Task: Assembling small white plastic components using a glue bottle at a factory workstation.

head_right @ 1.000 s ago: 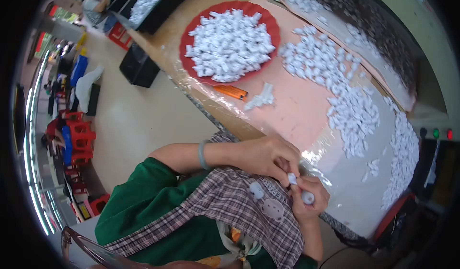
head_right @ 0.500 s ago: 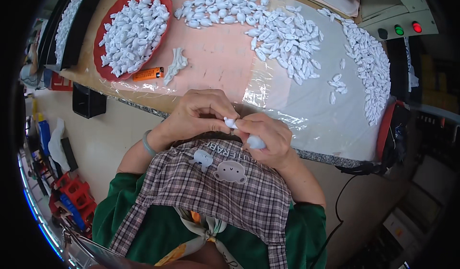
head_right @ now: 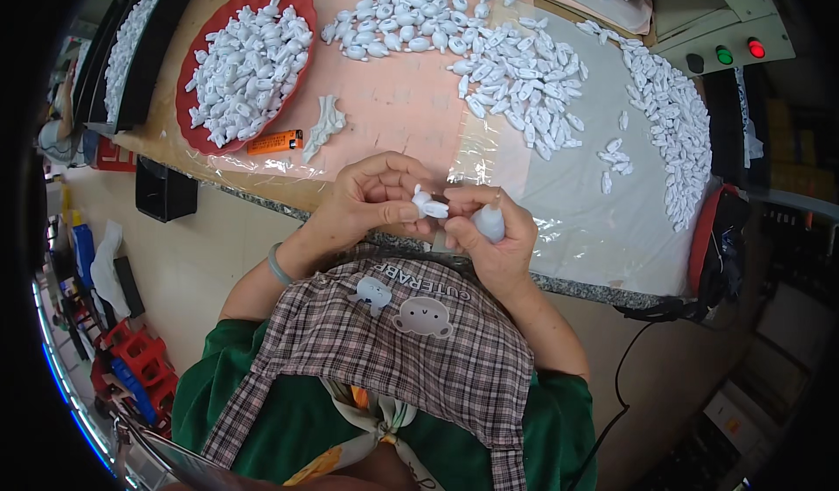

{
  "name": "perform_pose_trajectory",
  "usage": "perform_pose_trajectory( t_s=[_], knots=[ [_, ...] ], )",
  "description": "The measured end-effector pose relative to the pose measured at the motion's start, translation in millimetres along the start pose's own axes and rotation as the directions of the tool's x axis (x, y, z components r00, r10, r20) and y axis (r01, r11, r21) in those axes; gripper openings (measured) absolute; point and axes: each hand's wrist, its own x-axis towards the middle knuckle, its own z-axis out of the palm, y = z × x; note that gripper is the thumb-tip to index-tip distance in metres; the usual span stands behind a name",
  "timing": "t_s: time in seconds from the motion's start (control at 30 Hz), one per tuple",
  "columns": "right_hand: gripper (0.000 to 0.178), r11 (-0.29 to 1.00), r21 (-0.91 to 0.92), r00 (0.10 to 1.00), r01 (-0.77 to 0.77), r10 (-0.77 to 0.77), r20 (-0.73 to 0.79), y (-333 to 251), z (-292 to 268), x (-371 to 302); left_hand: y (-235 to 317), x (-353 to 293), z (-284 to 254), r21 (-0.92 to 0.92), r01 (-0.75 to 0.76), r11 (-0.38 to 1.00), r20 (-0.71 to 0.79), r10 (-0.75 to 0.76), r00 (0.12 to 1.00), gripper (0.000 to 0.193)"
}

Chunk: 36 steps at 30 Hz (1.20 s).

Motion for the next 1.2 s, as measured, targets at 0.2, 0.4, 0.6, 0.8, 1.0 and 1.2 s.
perform_pose_trajectory(
  t_s=[0.2, 0.4, 0.6, 0.8, 1.0, 1.2],
  knots=[
    [0.025, 0.999, 0.035, 0.996, -0.034, 0.036, -0.078, 4, -5, 1, -2, -1, -9, -0.064, -0.010, 0.998, -0.026, 0.009, 1.000, 0.025],
    [0.021, 0.998, -0.012, 0.996, -0.068, 0.067, -0.065, 1, -1, 3, 1, -4, -14, -0.177, 0.035, 0.983, -0.027, -0.041, 0.999, 0.029],
    [0.018, 0.987, -0.154, 0.999, 0.044, -0.048, -0.026, -1, 8, 9, 3, -4, -12, -0.136, 0.047, 0.990, -0.022, -0.051, 0.998, 0.029],
    [0.016, 0.994, -0.108, 0.993, 0.020, -0.033, -0.114, 3, 9, 13, 7, -8, -10, -0.134, 0.006, 0.991, -0.044, -0.012, 0.999, 0.030],
    [0.015, 0.987, -0.137, 0.994, -0.087, 0.078, -0.071, 0, 22, 44, 1, -30, -31, -0.336, -0.019, 0.942, -0.052, 0.001, 0.999, 0.030],
    [0.021, 0.862, -0.414, 0.950, 0.293, -0.212, 0.230, 3, 67, 95, -3, -57, -45, -0.564, -0.210, 0.799, -0.134, 0.162, 0.978, 0.031]
  ],
)
